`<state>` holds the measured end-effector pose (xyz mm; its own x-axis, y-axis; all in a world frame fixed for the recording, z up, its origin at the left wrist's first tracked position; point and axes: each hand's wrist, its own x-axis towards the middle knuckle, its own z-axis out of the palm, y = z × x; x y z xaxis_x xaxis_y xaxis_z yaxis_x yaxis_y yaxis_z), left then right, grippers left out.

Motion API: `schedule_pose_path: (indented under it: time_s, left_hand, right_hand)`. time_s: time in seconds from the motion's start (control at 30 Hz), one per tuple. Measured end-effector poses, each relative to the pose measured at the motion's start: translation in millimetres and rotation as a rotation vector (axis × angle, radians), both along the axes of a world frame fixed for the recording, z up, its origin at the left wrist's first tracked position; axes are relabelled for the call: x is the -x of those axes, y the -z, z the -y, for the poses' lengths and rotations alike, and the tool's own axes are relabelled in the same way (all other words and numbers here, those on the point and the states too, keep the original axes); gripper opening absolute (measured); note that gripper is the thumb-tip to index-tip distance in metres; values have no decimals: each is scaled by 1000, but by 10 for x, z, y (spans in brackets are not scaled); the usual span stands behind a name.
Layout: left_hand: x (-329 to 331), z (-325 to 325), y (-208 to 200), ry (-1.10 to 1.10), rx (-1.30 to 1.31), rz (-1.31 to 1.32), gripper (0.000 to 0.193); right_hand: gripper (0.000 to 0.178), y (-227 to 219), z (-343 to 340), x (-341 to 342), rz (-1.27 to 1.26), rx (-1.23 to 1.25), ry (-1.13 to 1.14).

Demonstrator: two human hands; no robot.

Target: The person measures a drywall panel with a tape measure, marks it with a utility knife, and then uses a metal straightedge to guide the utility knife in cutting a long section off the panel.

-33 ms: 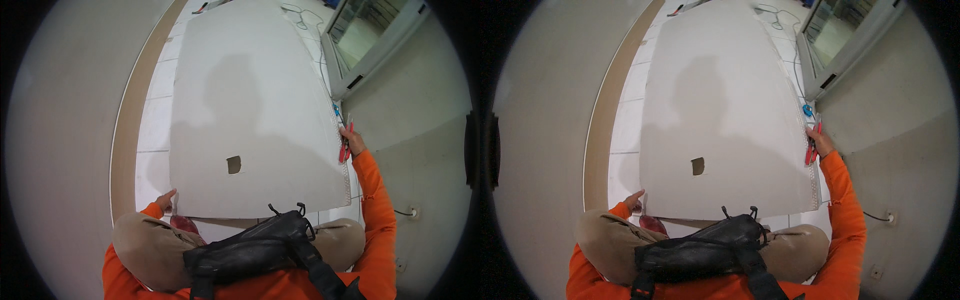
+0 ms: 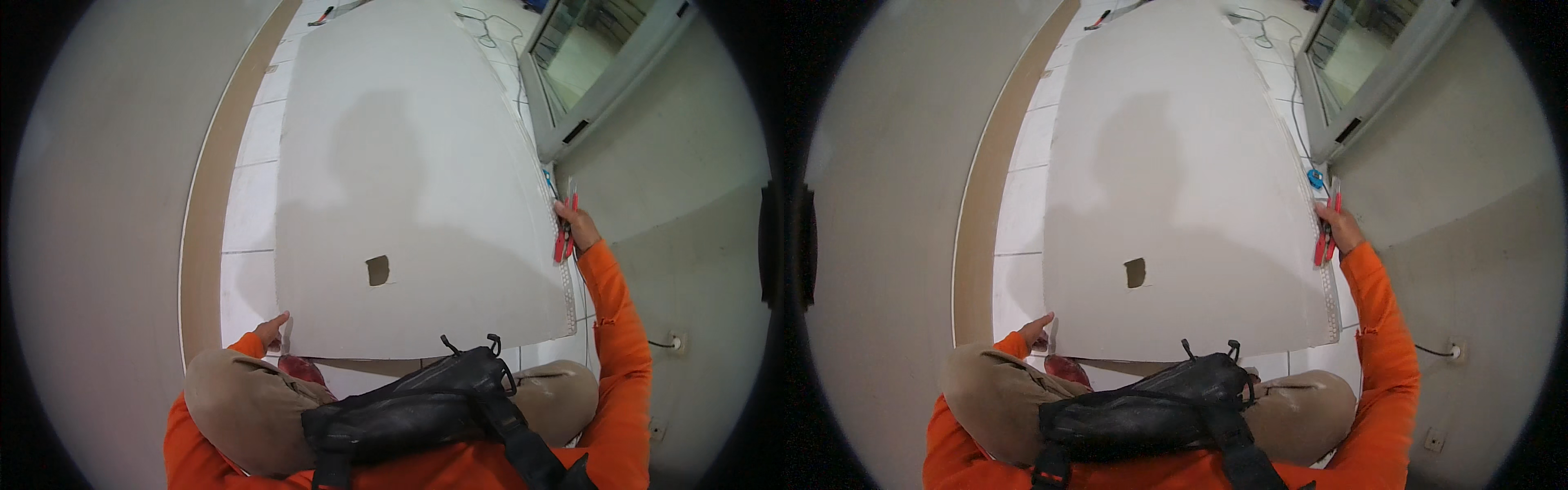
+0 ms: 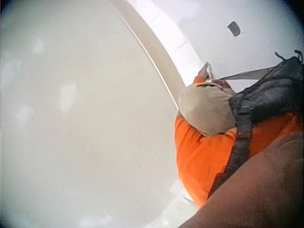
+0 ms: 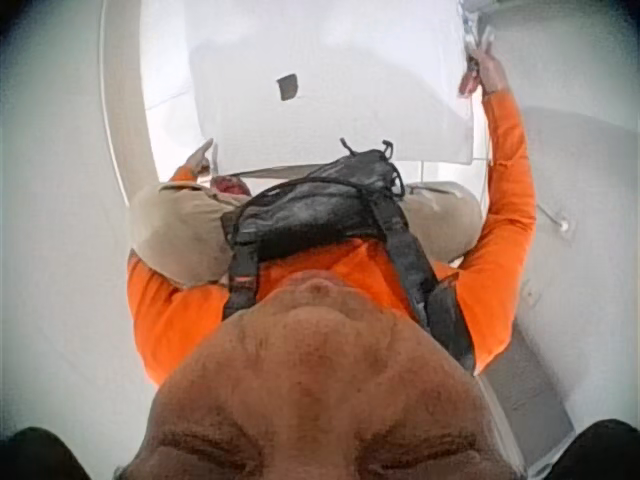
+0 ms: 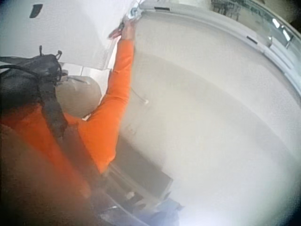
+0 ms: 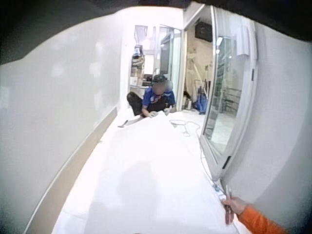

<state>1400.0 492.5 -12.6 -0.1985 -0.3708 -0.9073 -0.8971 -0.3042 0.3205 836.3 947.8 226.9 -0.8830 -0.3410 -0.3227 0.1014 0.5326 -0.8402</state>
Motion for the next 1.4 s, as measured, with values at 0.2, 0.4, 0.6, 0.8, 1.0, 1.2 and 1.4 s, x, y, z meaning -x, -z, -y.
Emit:
schedule_pose_path:
  time_s: [0.2,0.4,0.6,0.8,1.0,1.2,1.4]
  left_hand:
    - [1162,493,-828,1339,336,253,84]
    - [2610,-281,-3157,786,538,-721,79]
    - [2307,-1226,-4915,387,470,-873,89]
    - [1205,-1424,-5565,398,637,-470,59]
    - [866,-1409,-5779,270,663,-403,55]
    - [870,-1059,-5881,194,727,-142,49]
    - [758,-1012,-5747,206,819,-150,39]
  right_hand:
    - [37,-867,539,-596,23,325,10]
    - [49,-1473,948,-876,314,808,-424]
    - [58,-1816,1557,-1530,446,1051,-814]
    - [57,-1895,2057,-2776,658,1260,-1064]
    - [51,-1089,2580,-2968,488,1249,-713]
    - [45,-679,2961,-2815,797,1034,-450]
    - [40,-822,3160,-2713,351,1512,-458]
